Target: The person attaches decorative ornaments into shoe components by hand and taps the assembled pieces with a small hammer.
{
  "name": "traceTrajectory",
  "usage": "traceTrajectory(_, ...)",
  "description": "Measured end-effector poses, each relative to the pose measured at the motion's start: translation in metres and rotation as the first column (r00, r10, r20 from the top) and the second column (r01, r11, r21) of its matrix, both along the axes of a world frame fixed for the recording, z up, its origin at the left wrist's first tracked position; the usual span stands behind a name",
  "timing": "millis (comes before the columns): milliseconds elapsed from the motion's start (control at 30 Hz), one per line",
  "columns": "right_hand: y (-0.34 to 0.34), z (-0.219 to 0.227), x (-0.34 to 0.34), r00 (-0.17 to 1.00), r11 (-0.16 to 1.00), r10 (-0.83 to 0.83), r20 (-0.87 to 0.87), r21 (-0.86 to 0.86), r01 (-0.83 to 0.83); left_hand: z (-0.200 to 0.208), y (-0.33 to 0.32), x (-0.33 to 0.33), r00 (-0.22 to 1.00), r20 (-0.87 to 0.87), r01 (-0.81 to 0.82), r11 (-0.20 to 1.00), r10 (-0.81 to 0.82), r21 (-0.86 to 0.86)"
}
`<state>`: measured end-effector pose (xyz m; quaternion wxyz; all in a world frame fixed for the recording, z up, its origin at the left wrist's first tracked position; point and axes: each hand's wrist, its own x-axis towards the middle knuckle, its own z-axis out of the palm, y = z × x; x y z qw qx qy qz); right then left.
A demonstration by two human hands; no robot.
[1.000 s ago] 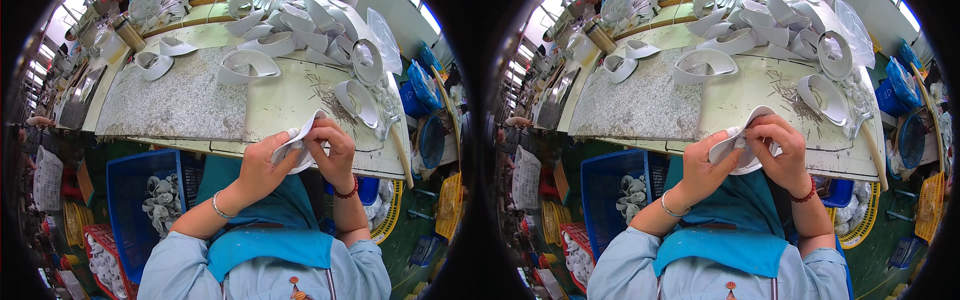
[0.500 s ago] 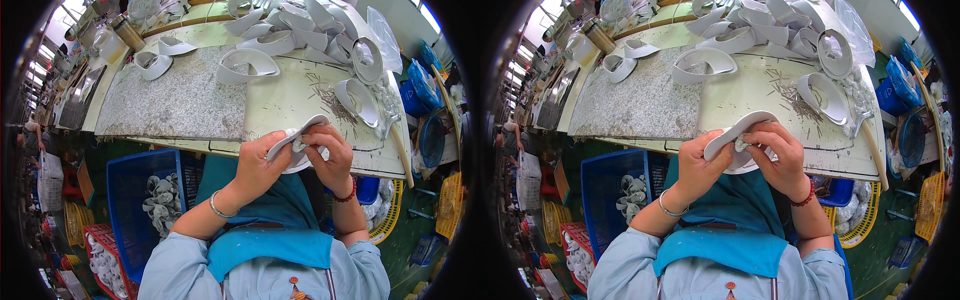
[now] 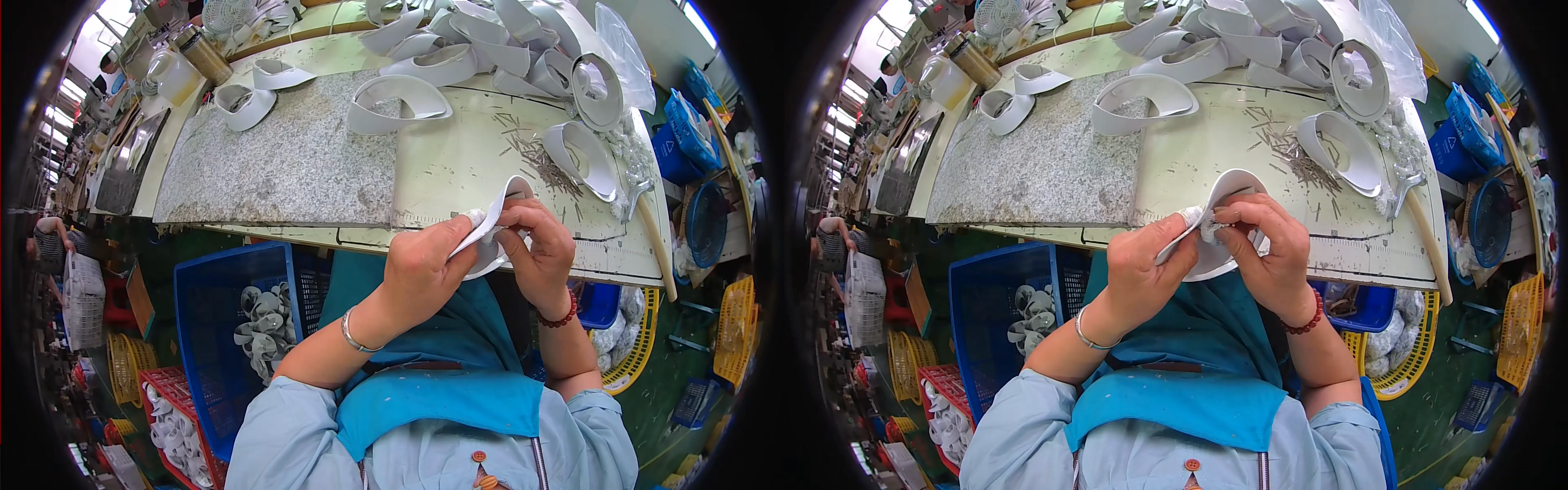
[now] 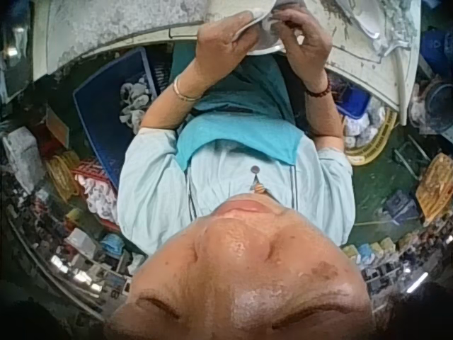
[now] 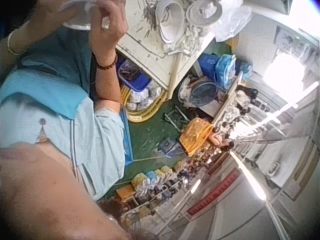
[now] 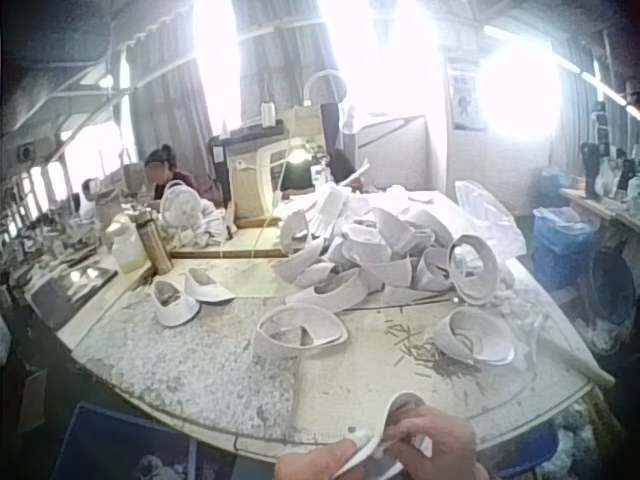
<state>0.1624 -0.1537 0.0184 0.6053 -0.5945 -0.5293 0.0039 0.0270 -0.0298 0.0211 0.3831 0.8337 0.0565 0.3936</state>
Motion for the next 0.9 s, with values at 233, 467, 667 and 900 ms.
traceTrajectory(233, 0.002, 0.002, -0.011, 0.967, 0.989, -0.138, 0.213, 0.084, 0.123, -0.007, 0.004, 0.004, 0.997, 0.067, 0.02, 0.999, -0.023, 0.037)
traceTrajectory(467, 0.002, 0.003, -0.012, 0.951, 0.988, -0.151, 0.271, 0.074, 0.136, -0.008, 0.001, 0.007, 0.996, 0.089, -0.001, 0.998, 0.007, -0.063)
traceTrajectory(667, 0.004, 0.004, -0.014, 0.967, 0.985, -0.164, 0.197, 0.084, 0.15, -0.005, 0.004, 0.01, 0.991, 0.137, -0.017, 0.998, 0.009, 0.059)
traceTrajectory(900, 0.0, 0.009, -0.017, 0.909, 0.976, -0.214, 0.357, 0.112, 0.186, 0.012, 0.004, 0.005, 0.998, -0.011, 0.063, 0.981, -0.066, -0.183)
